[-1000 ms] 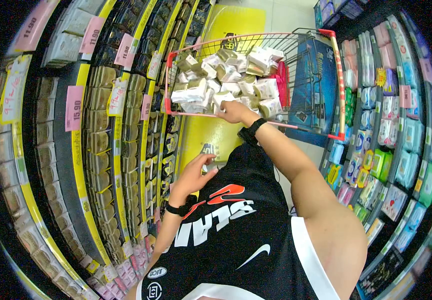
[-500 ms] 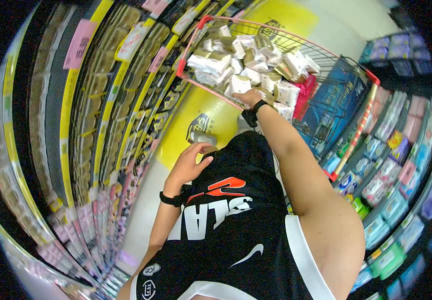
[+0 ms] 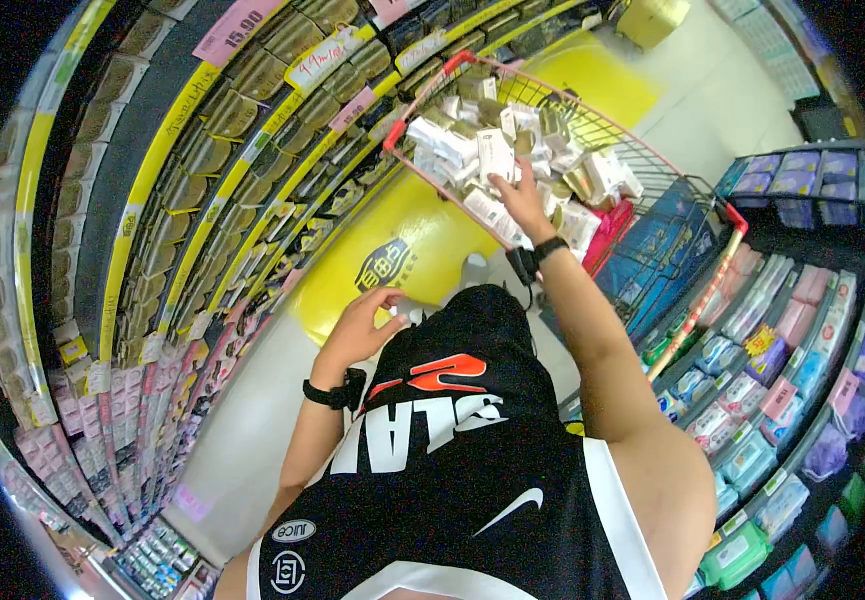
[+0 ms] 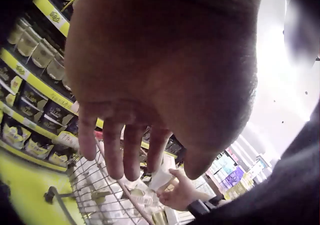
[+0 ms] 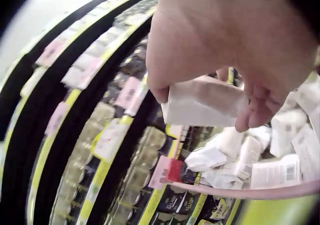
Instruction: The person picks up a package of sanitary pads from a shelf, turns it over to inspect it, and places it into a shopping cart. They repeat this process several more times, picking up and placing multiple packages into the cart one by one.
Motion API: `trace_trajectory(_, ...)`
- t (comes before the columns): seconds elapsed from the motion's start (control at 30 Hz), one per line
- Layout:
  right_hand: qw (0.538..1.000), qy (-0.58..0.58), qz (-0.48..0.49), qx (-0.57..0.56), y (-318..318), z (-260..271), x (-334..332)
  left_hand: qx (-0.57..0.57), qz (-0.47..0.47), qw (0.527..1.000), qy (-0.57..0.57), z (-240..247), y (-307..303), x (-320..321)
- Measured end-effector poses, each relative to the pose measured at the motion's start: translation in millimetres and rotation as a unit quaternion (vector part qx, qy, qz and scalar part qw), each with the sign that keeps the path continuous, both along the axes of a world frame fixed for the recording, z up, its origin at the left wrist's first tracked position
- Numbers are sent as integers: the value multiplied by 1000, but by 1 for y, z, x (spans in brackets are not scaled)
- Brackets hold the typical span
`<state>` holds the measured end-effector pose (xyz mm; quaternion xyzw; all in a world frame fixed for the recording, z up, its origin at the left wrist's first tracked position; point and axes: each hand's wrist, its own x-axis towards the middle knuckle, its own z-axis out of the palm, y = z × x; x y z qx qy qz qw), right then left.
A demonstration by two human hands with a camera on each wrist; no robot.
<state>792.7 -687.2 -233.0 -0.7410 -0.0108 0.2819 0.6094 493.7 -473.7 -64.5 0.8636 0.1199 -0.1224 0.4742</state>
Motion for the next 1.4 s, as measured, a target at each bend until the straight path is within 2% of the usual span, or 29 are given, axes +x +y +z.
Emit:
trace_trajectory(0.07, 997, 0, 51, 51, -1, 44, -8, 16, 11, 1000, -21, 1, 15, 5)
trace_trajectory(0.1, 981, 75, 57, 167, -1, 48, -11, 2, 29, 999, -42, -1, 21, 7)
trace_trajectory(0.13, 947, 153, 64, 277, 2, 56, -16, -16, 49, 998, -43, 1, 26, 8)
trace_trajectory(0.17, 904, 225, 106, 349, 4, 64, -22, -35, 70, 996, -43, 4, 32, 9)
trace_trajectory(0.2, 785, 350, 159, 485, 12, 74, -27, -52, 91, 993, -46, 7, 37, 9)
trace_trajectory(0.27, 817, 327, 118, 461, 49, 147, -72, -162, 136, 971, -113, -3, 43, 1)
trace_trajectory(0.33, 726, 374, 223, 532, 73, 151, -101, -270, 192, 921, -204, 6, 40, -3)
trace_trajectory(0.37, 702, 425, 235, 521, 81, 156, -117, -318, 183, 901, -232, 10, 44, -7)
trace_trajectory(0.47, 808, 346, 356, 317, 117, 169, -157, -330, 250, 875, -250, 14, 48, -33)
trace_trajectory(0.5, 822, 320, 373, 289, 121, 169, -162, -354, 275, 869, -212, 17, 56, -39)
trace_trajectory(0.57, 840, 262, 411, 239, 137, 168, -170, -334, 304, 858, -243, 16, 68, -50)
trace_trajectory(0.67, 877, 190, 391, 204, 149, 178, -180, -328, 349, 842, -250, 17, 81, -79)
trace_trajectory(0.83, 857, 150, 468, 155, 181, 188, -194, -333, 416, 812, -238, 14, 95, -127)
trace_trajectory(0.93, 870, 90, 465, 137, 208, 190, -223, -309, 471, 791, -240, 15, 99, -157)
trace_trajectory(1.0, 857, 54, 493, 142, 229, 183, -243, -290, 452, 813, -224, -5, 105, -178)
trace_trajectory(1.03, 841, 66, 518, 142, 237, 168, -249, -261, 450, 822, -233, -9, 103, -184)
trace_trajectory(1.07, 838, 80, 516, 158, 246, 175, -264, -251, 416, 829, -277, 1, 103, -190)
trace_trajectory(1.1, 829, 9, 536, 157, 257, 179, -275, -192, 388, 875, -216, 10, 104, -201)
trace_trajectory(1.13, 823, 13, 552, 135, 263, 194, -285, -173, 381, 884, -207, 18, 103, -206)
trace_trajectory(1.2, 771, -108, 596, 194, 279, 192, -292, -144, 339, 926, -84, 35, 112, -227)
trace_trajectory(1.27, 718, -3, 689, 96, 293, 207, -285, -104, 323, 938, -75, 27, 112, -240)
trace_trajectory(1.3, 699, -60, 709, 69, 301, 204, -282, -95, 295, 948, -74, 11, 116, -246)
trace_trajectory(1.4, 659, -168, 720, 136, 316, 248, -273, -103, 264, 953, -105, -13, 126, -257)
